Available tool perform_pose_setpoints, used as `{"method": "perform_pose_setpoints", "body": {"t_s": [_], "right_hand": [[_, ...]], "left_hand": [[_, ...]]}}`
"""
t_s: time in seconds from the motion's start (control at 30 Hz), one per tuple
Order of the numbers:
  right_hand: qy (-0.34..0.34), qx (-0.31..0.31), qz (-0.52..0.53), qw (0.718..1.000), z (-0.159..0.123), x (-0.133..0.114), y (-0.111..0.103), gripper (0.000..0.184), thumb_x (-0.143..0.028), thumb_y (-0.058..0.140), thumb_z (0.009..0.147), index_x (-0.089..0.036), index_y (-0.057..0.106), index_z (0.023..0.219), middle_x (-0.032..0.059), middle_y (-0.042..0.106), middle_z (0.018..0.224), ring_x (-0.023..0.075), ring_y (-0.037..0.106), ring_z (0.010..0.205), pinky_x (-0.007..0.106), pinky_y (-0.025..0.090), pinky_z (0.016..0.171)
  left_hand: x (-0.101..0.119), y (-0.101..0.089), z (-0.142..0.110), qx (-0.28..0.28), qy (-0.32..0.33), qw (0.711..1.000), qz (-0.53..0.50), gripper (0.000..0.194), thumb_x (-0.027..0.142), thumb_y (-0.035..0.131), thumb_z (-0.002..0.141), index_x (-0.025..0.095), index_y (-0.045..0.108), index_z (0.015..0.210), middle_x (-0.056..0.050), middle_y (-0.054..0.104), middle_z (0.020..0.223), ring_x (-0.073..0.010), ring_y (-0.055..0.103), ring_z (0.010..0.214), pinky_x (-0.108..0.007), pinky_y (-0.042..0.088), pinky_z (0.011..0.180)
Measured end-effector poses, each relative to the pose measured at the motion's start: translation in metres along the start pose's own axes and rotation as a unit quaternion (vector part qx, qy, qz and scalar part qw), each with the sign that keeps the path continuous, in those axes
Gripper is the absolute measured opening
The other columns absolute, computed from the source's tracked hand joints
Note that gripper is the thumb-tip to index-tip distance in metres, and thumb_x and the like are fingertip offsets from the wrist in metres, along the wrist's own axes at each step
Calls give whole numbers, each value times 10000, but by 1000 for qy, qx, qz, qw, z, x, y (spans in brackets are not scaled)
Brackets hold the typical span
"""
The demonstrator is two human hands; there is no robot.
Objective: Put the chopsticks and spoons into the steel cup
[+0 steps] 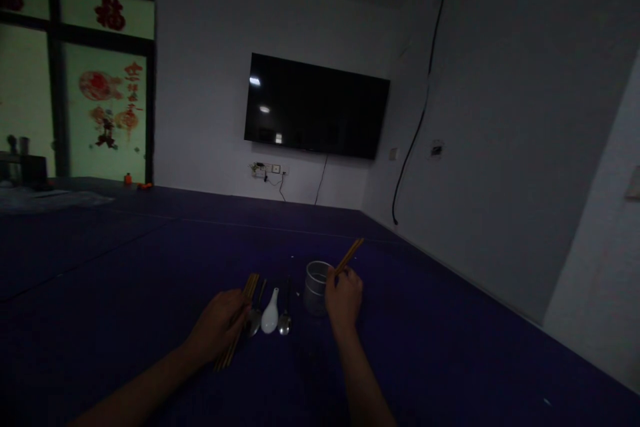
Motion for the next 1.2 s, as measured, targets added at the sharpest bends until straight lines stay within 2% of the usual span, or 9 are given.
{"method": "perform_pose_setpoints", "body": {"t_s": [0.27, 0.43, 0.7, 0.87, 0.93, 0.97, 1.07, 1.13, 1.2], "right_hand": [[0, -12, 48, 999, 1, 5, 7, 574, -545, 281, 891, -104, 641, 960, 176, 641, 957, 279, 561, 978, 414, 391, 865], [44, -20, 96, 994, 1, 13, 12, 665, -588, 312, 862, -40, 569, 1138, 236, 604, 1105, 302, 525, 1095, 429, 381, 905], [85, -34, 132, 987, -3, 20, 18, 733, -647, 287, 837, -41, 585, 1122, 239, 620, 1076, 303, 550, 1074, 415, 398, 892], [97, -36, 137, 985, -4, 17, 13, 713, -630, 281, 849, -49, 583, 1131, 231, 624, 1065, 308, 566, 1036, 420, 409, 869], [102, 3, 132, 986, -3, 11, -2, 702, -608, 288, 861, -46, 535, 1201, 235, 596, 1123, 309, 541, 1074, 430, 397, 889], [100, 49, 122, 986, -4, 7, -15, 695, -593, 296, 867, -48, 491, 1253, 239, 554, 1195, 311, 498, 1134, 441, 371, 924], [36, 132, 107, 985, -10, -24, -49, 617, -526, 305, 895, -80, 447, 1297, 211, 492, 1282, 299, 430, 1204, 462, 341, 960], [-25, 124, 111, 986, -16, -53, -57, 512, -466, 310, 914, -126, 497, 1249, 169, 539, 1236, 279, 468, 1160, 464, 367, 937], [-96, 69, 123, 985, -26, -83, -51, 396, -389, 323, 931, -170, 573, 1145, 121, 608, 1133, 245, 526, 1078, 438, 398, 910]], "left_hand": [[0, 0, 1, -6, -8, 1000, 1, 205, 215, 364, 882, 179, 555, 817, -56, 617, 779, -179, 563, 750, -323, 418, 696], [-2, 2, 0, -16, -11, 1000, 1, 207, 218, 367, 883, 181, 564, 831, -52, 618, 790, -177, 572, 761, -312, 422, 695], [-1, 4, 1, -20, -8, 1000, 0, 212, 213, 368, 883, 178, 570, 829, -56, 631, 809, -187, 585, 787, -316, 425, 701], [-3, 4, -1, -16, -17, 1000, -6, 213, 226, 371, 887, 180, 567, 817, -55, 632, 805, -179, 581, 772, -312, 419, 694], [-3, 4, -1, -19, -24, 1000, -4, 216, 233, 371, 886, 182, 568, 812, -53, 629, 796, -177, 578, 768, -310, 415, 693], [-4, 4, 0, -20, -29, 999, 0, 221, 234, 368, 885, 182, 569, 807, -53, 627, 789, -178, 577, 766, -311, 413, 693], [-9, 1, 1, -15, -59, 998, 24, 252, 247, 353, 890, 182, 573, 786, -58, 627, 780, -184, 573, 762, -318, 406, 689], [-14, -2, 1, -6, -90, 995, 47, 265, 258, 353, 889, 184, 577, 769, -63, 630, 778, -189, 571, 763, -321, 399, 684], [-19, -4, 1, -6, -120, 990, 72, 260, 271, 373, 879, 186, 579, 744, -62, 633, 770, -195, 568, 767, -322, 390, 679]]}}
Point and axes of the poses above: each hand's wrist, its own z-axis towards the middle knuckle, its own y-axis out of the palm, x = y × z, the point moved 9 cm from there along z, towards the middle knuckle
